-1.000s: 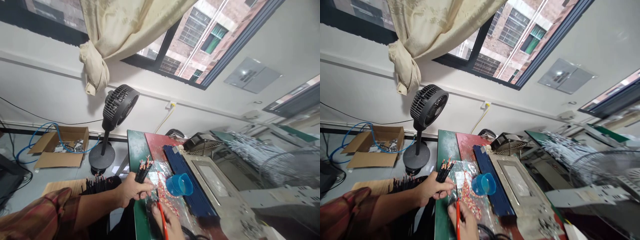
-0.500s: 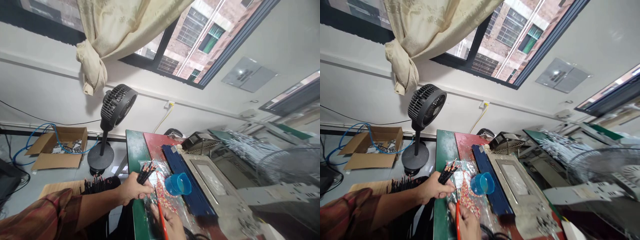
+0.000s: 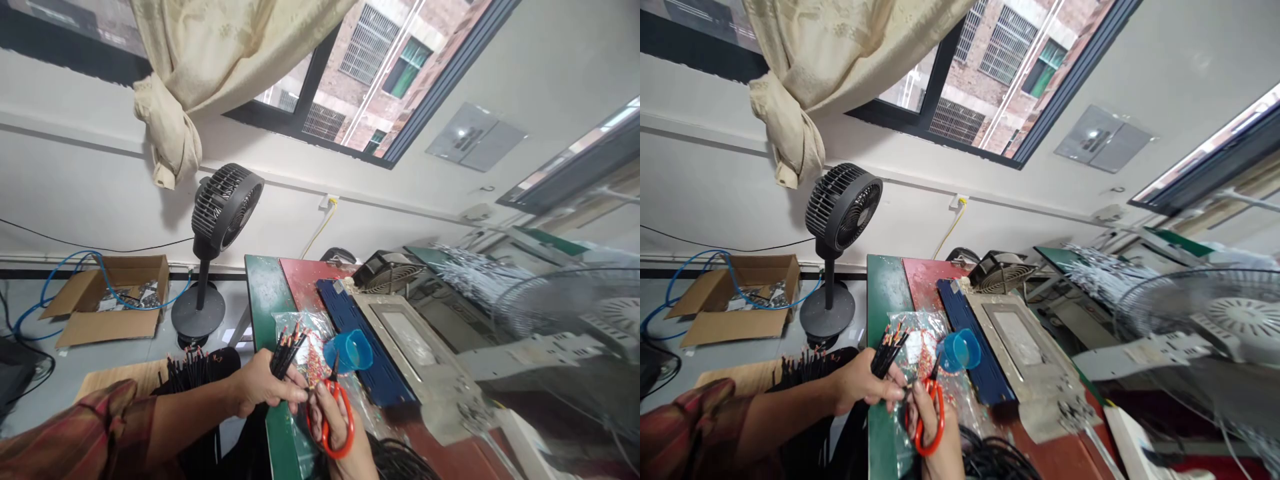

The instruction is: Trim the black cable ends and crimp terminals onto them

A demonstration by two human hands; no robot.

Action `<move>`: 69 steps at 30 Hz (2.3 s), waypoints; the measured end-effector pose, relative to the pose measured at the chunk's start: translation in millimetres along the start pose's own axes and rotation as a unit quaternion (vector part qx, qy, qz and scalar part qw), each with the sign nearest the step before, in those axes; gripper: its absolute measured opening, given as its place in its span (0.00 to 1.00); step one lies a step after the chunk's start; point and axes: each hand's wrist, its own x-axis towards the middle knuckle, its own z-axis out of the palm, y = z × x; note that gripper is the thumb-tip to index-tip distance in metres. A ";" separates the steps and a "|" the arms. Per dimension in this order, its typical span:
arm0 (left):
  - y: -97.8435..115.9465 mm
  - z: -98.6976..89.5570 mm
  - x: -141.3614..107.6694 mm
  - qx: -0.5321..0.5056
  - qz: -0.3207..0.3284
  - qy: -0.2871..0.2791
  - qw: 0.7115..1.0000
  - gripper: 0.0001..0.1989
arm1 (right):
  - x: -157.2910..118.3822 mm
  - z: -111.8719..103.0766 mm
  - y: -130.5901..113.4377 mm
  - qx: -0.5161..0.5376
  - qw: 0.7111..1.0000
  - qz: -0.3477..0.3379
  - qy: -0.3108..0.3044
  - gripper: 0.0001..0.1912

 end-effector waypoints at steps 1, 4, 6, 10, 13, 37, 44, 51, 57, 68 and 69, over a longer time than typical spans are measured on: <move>-0.2 0.3 -0.7 0.004 0.003 -0.001 1.000 0.18 | -1.0 0.7 -0.4 -0.005 1.000 0.001 0.002 0.20; -1.1 0.6 -2.1 0.012 0.016 -0.004 1.000 0.18 | -0.7 -0.4 0.8 -0.041 0.999 0.002 -0.006 0.22; -2.1 0.6 -2.7 0.014 0.023 0.000 1.000 0.18 | 0.6 -1.5 2.4 -0.074 0.997 0.002 -0.018 0.22; -4.1 0.5 -4.0 0.018 0.033 -0.008 0.999 0.17 | -0.3 0.5 3.2 -0.080 0.996 0.000 -0.036 0.22; -4.3 0.4 -4.7 0.018 0.024 -0.016 0.999 0.17 | -3.7 3.6 2.0 -0.007 0.999 0.026 -0.033 0.22; -10.6 -6.5 -2.6 -0.001 0.034 -0.101 0.994 0.17 | -4.6 6.7 7.0 0.052 0.993 0.107 -0.006 0.24; -10.1 -5.3 -2.9 0.013 0.023 -0.078 0.997 0.21 | -4.6 9.3 8.4 0.051 0.995 0.088 -0.016 0.25; -14.1 -6.4 -3.0 0.002 0.036 -0.079 0.996 0.18 | -4.5 10.3 5.9 0.040 0.996 0.085 -0.003 0.25; -14.9 -5.0 -2.7 0.006 0.045 -0.067 0.997 0.16 | -4.0 8.7 7.0 0.031 0.996 0.088 -0.004 0.25; -10.9 -2.4 -3.0 0.015 0.041 -0.038 0.998 0.13 | -6.5 10.3 3.7 0.048 0.996 0.073 -0.019 0.23; -10.4 -2.0 -3.1 0.011 0.039 -0.032 0.999 0.13 | -6.4 10.2 3.8 0.052 0.996 0.074 -0.019 0.23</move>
